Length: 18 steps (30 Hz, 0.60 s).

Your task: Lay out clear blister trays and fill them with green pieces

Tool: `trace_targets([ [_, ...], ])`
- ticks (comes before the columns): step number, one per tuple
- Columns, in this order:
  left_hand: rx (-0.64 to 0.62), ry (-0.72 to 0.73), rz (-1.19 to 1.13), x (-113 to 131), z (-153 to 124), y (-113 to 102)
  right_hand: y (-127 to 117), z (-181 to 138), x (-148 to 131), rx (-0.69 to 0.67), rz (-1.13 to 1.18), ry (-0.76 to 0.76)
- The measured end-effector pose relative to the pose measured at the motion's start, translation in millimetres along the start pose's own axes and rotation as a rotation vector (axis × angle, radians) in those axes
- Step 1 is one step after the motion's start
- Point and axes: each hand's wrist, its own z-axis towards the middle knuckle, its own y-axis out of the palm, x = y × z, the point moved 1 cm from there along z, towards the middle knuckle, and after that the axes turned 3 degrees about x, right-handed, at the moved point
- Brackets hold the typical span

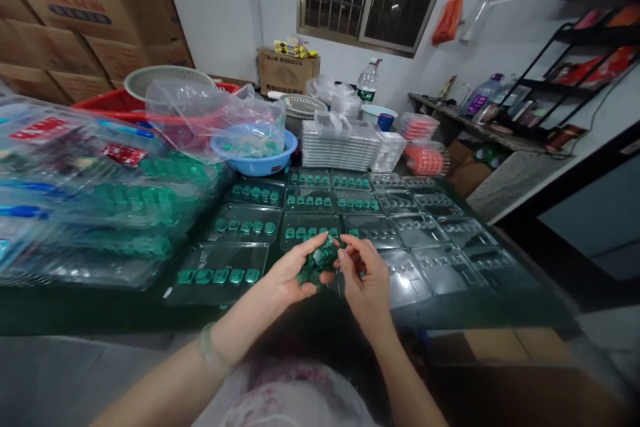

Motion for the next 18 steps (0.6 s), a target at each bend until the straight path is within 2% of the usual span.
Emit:
trace_targets([
  [3, 0.108, 0.03, 0.083, -9.7, -0.3, 4.0, -6.6, 3.8, 5.4, -0.074, -0.066, -0.021],
  [6, 0.128, 0.093, 0.218, -14.2, 0.1, 3.1, -7.3, 9.0, 10.1, -0.179, -0.117, -0.012],
  [9, 0.145, 0.158, 0.31, -15.3, 2.5, -1.5, -5.3, 13.1, 15.1, -0.217, -0.094, 0.051],
  [13, 0.171, 0.123, 0.232, -14.6, 7.3, -7.8, 0.3, 15.4, 21.0, -0.223, -0.051, 0.105],
  [18, 0.266, 0.031, 0.056, -8.7, 13.5, -14.6, 8.7, 16.3, 25.3, -0.206, 0.05, 0.124],
])
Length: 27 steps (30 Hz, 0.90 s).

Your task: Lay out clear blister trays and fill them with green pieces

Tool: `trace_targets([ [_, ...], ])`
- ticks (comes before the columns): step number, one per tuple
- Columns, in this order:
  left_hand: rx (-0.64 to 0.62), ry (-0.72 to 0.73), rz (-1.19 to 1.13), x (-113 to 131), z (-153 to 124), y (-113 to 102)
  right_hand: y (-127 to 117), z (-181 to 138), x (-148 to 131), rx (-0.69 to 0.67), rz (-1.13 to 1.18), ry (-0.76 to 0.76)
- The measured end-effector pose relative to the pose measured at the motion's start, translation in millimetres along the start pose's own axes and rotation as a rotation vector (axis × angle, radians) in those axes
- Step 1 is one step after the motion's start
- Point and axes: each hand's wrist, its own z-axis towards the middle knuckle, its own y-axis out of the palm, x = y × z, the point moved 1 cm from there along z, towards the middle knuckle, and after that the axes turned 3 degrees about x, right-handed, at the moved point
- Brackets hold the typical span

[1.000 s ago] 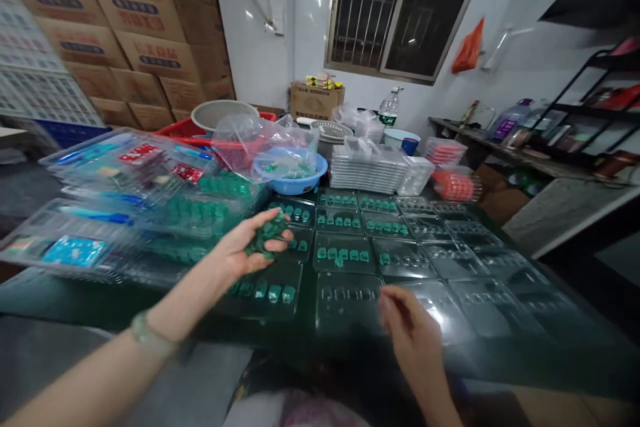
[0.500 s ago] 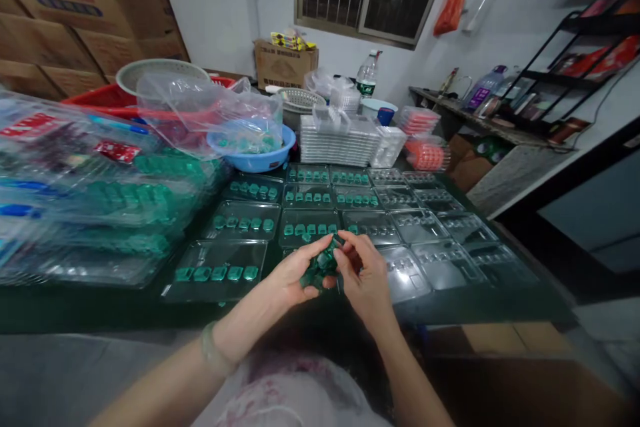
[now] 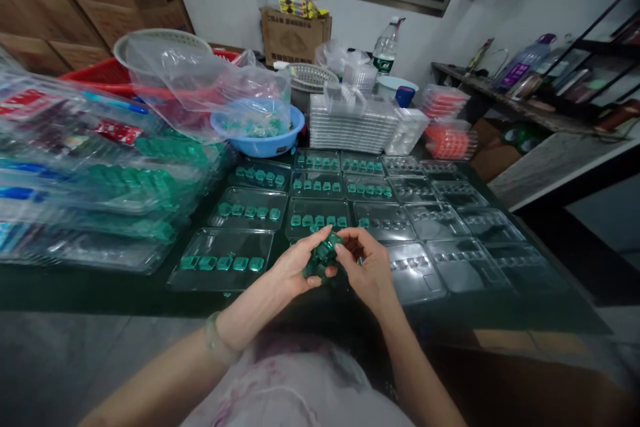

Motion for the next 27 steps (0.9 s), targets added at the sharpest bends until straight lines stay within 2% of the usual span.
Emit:
trace_targets([
  [5, -0.137, 0.038, -0.015, 10.7, 1.3, -9.3, -16.8, 0.6, 8.3, 0.113, 0.128, 0.121],
  [8, -0.045, 0.207, 0.168, 14.6, -2.6, -12.9, -39.2, -5.4, 18.7, 0.213, 0.096, 0.19],
  [10, 0.052, 0.357, 0.357, 13.4, -5.3, -9.8, -51.6, -12.5, 27.0, 0.239, 0.06, 0.227],
  [13, 0.11, 0.605, 0.728, 4.9, -4.8, 1.0, -61.0, -24.0, 38.5, 0.256, 0.022, 0.271],
  [15, 0.123, 0.811, 1.043, -3.3, -1.0, 8.3, -62.0, -30.0, 44.2, 0.266, 0.026, 0.299],
  [17, 0.187, 0.951, 1.39, -11.2, 4.1, 13.0, -60.9, -34.0, 47.6, 0.268, 0.048, 0.32],
  [20, 0.299, 0.978, 1.82, -18.6, 10.0, 17.3, -58.6, -36.3, 49.0, 0.257, 0.116, 0.328],
  [22, 0.313, 0.998, 1.962, -19.4, 11.3, 20.2, -57.2, -36.3, 48.8, 0.244, 0.162, 0.328],
  [24, 0.281, 1.02, 2.017, -17.1, 11.8, 22.3, -56.1, -35.8, 48.7, 0.234, 0.199, 0.329],
  [27, 0.141, 0.98, 1.968, -8.7, 12.8, 20.9, -54.2, -35.3, 48.7, 0.221, 0.254, 0.324],
])
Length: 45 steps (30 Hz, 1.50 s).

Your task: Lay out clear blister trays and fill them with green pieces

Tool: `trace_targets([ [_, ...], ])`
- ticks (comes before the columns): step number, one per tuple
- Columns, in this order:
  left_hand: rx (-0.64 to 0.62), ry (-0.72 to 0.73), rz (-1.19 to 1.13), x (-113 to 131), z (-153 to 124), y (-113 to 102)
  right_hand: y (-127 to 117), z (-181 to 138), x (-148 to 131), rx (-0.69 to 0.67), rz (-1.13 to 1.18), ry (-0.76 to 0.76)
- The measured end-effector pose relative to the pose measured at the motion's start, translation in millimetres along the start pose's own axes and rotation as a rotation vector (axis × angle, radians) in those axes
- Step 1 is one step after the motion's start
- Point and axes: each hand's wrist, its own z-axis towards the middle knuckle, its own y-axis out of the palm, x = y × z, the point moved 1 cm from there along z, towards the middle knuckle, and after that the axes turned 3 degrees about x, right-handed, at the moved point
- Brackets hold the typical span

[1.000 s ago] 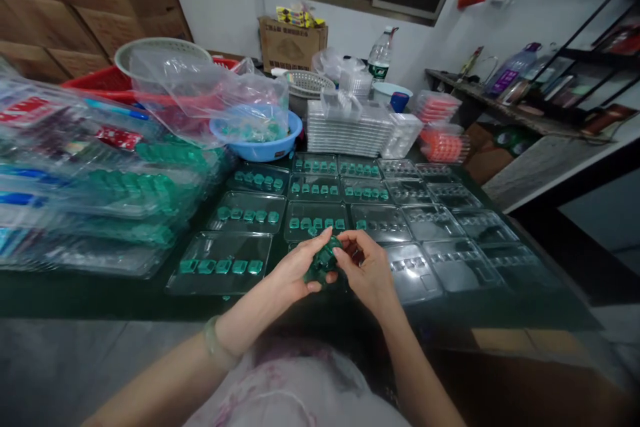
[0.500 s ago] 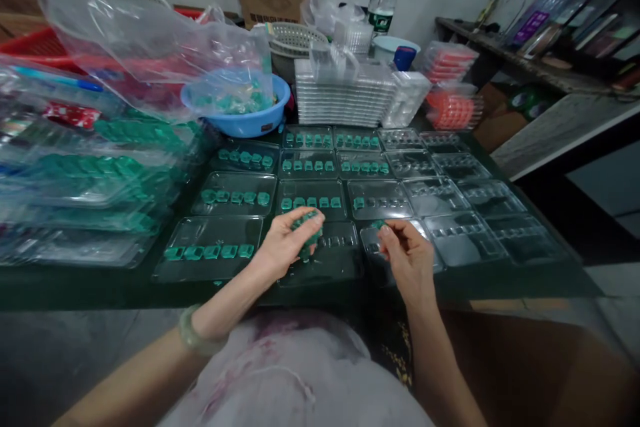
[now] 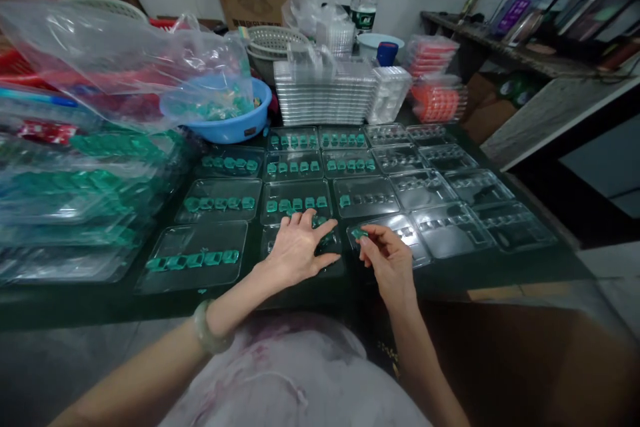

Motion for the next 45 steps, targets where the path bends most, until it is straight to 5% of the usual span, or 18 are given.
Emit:
trace_targets([
  [4, -0.083, 0.045, -0.222, -12.4, 2.0, -9.3, 3.5, -1.3, -2.1, -0.018, 0.057, 0.0],
  [9, 0.117, 0.009, -0.415, -3.2, -1.7, -28.5, 12.0, -4.9, -10.9, -0.071, 0.069, -0.003],
  [14, 0.129, -0.032, -0.707, 13.2, -5.9, -36.6, 22.9, -9.0, -20.2, -0.166, 0.04, -0.024],
  [23, 0.181, -0.024, -0.682, 10.3, -18.1, -29.4, 35.8, -12.3, -16.6, -0.146, -0.015, -0.028],
  [29, 0.351, -0.014, -0.46, 8.9, -23.7, -18.0, 43.5, -17.9, -11.5, -0.145, -0.086, -0.056],
  [33, 0.344, 0.061, -0.345, 10.3, -22.9, -5.2, 47.3, -21.4, -8.5, -0.111, -0.129, -0.051],
  [39, 0.201, 0.061, -0.524, 11.8, -28.0, -4.3, 41.1, -21.8, -4.4, -0.066, -0.152, -0.033],
  [45, 0.234, -0.044, -0.688, 10.3, -23.7, -6.7, 39.4, -25.1, -10.2, -0.099, -0.169, -0.081],
])
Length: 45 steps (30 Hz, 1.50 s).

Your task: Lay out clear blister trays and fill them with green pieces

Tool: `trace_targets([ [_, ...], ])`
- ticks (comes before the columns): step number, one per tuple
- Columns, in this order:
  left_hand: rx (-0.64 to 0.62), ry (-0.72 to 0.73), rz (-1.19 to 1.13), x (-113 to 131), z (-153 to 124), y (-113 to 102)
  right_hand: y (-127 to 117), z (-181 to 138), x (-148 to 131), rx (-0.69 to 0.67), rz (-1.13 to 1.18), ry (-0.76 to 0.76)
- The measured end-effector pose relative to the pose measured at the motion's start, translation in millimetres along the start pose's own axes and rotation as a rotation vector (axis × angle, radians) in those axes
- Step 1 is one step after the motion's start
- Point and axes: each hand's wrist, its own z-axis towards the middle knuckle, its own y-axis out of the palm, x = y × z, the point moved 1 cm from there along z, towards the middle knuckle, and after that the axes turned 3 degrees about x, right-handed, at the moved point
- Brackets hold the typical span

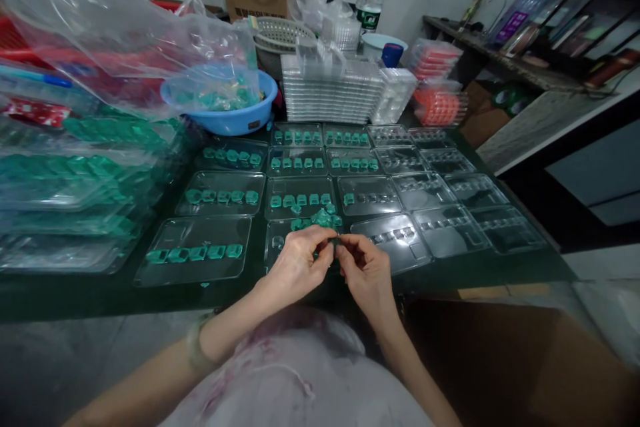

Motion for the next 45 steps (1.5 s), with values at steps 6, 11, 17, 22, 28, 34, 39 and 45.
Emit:
trace_targets([
  [6, -0.125, -0.449, -0.516, 1.0, 5.3, -0.9, -6.0, -1.4, -11.0, -0.035, 0.05, -0.066],
  [11, -0.211, -0.709, -0.932, 2.1, 5.4, -0.3, -14.2, 1.4, -13.9, -0.013, -0.001, -0.203],
  [17, -0.237, -0.754, -1.088, 1.0, 6.1, 6.0, -17.1, -0.1, -15.0, -0.029, -0.087, -0.287],
  [22, -0.289, -0.765, -1.075, -0.5, 5.1, 8.0, -19.3, 1.5, -15.5, -0.026, -0.106, -0.332],
  [28, -0.128, -0.696, -0.961, -4.3, 4.7, 4.2, -18.7, 3.9, -12.5, -0.025, -0.119, -0.304],
  [34, -0.011, -0.662, -0.819, -0.5, 5.2, 0.5, -13.3, 3.9, -10.9, -0.049, -0.115, -0.245],
  [39, -0.015, -0.46, -0.582, 5.8, 6.5, -4.4, -6.4, 1.1, -11.0, 0.003, -0.07, -0.193],
  [45, -0.053, -0.494, -0.499, 5.3, 6.2, -7.6, -5.8, -1.9, -7.7, 0.007, -0.081, -0.173],
])
